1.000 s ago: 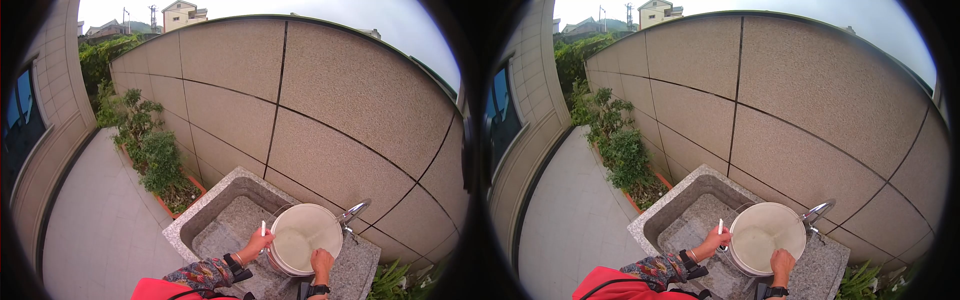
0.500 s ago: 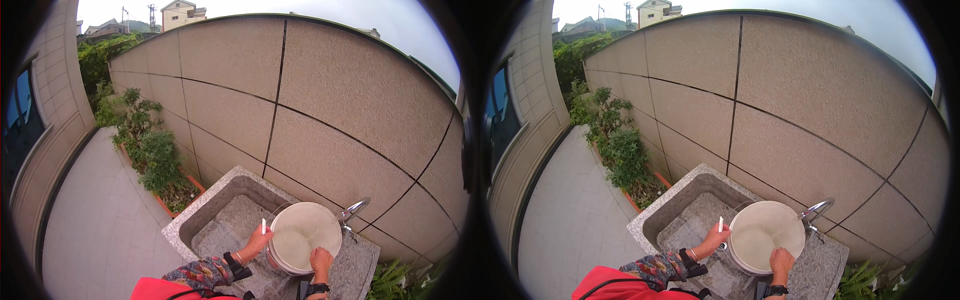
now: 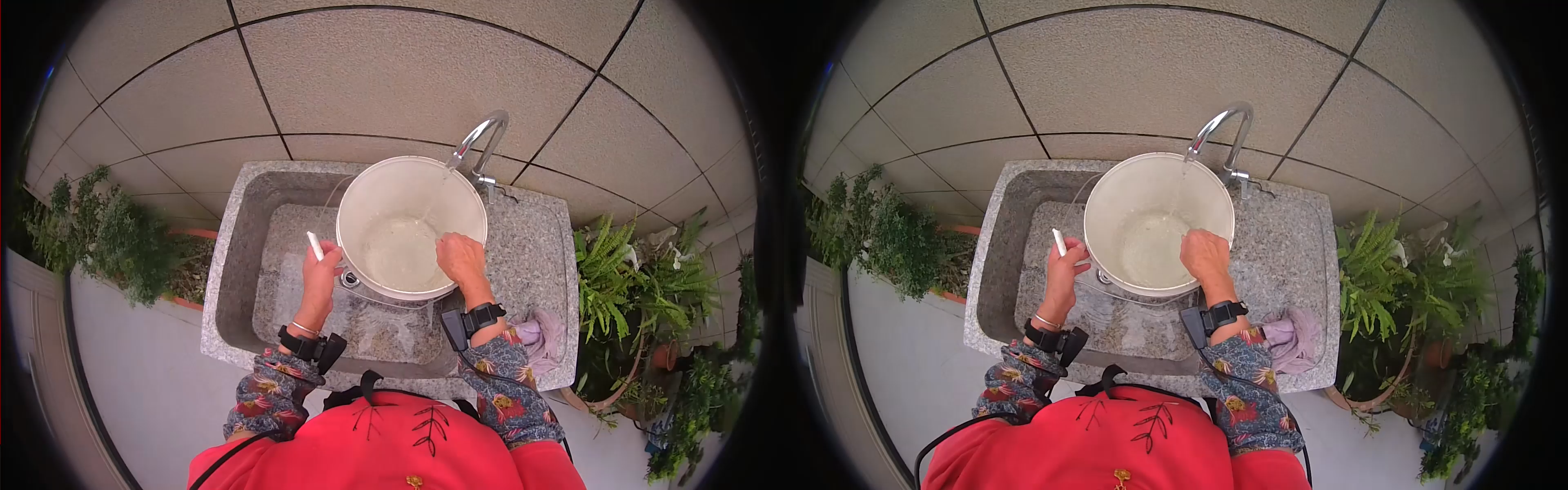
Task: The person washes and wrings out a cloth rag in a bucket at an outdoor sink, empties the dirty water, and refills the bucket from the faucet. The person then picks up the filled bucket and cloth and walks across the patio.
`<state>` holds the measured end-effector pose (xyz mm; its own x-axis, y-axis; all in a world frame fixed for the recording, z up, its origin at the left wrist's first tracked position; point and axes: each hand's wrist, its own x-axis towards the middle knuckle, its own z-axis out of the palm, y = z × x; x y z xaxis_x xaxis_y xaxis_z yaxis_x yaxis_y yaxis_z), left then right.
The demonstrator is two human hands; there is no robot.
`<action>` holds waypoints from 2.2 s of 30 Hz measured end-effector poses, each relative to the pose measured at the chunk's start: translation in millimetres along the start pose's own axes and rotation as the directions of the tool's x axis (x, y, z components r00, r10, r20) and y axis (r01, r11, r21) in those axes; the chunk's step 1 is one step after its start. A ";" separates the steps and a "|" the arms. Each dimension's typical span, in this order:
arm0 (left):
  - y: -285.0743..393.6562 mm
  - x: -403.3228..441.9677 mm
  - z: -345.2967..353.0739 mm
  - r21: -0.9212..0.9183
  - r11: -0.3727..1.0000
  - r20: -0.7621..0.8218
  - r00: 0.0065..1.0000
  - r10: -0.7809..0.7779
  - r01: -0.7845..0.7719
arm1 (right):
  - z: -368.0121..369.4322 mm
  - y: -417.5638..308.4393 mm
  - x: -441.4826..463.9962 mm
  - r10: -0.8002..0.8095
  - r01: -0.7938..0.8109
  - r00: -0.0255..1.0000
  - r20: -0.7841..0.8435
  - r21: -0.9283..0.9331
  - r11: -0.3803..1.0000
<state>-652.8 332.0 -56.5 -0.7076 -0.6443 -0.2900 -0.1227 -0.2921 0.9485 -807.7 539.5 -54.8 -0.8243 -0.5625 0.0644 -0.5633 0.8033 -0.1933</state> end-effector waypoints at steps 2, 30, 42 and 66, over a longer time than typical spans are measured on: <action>1.5 0.3 1.3 -0.013 1.000 -0.004 1.000 0.000 -0.001 | -1.0 -0.1 1.4 0.008 -0.008 1.000 -0.009 0.022 1.000; 3.5 -3.3 0.4 0.037 0.999 0.032 0.999 0.038 -0.039 | 0.9 -1.0 1.6 0.036 -0.036 0.999 -0.001 0.022 0.999; 3.6 -1.4 2.7 0.034 0.999 0.003 0.999 0.042 -0.042 | -6.3 -3.2 3.1 0.082 -0.084 0.992 0.095 0.020 0.996; 0.8 -1.5 4.4 -0.009 0.998 -0.030 0.998 0.054 -0.055 | -7.4 -3.8 1.4 0.066 -0.069 0.996 0.056 0.038 0.997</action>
<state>-654.9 335.9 -54.7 -0.6919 -0.6803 -0.2419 -0.0774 -0.2632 0.9616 -807.1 537.1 -46.7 -0.8554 -0.5179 -0.0031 -0.5029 0.8320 -0.2341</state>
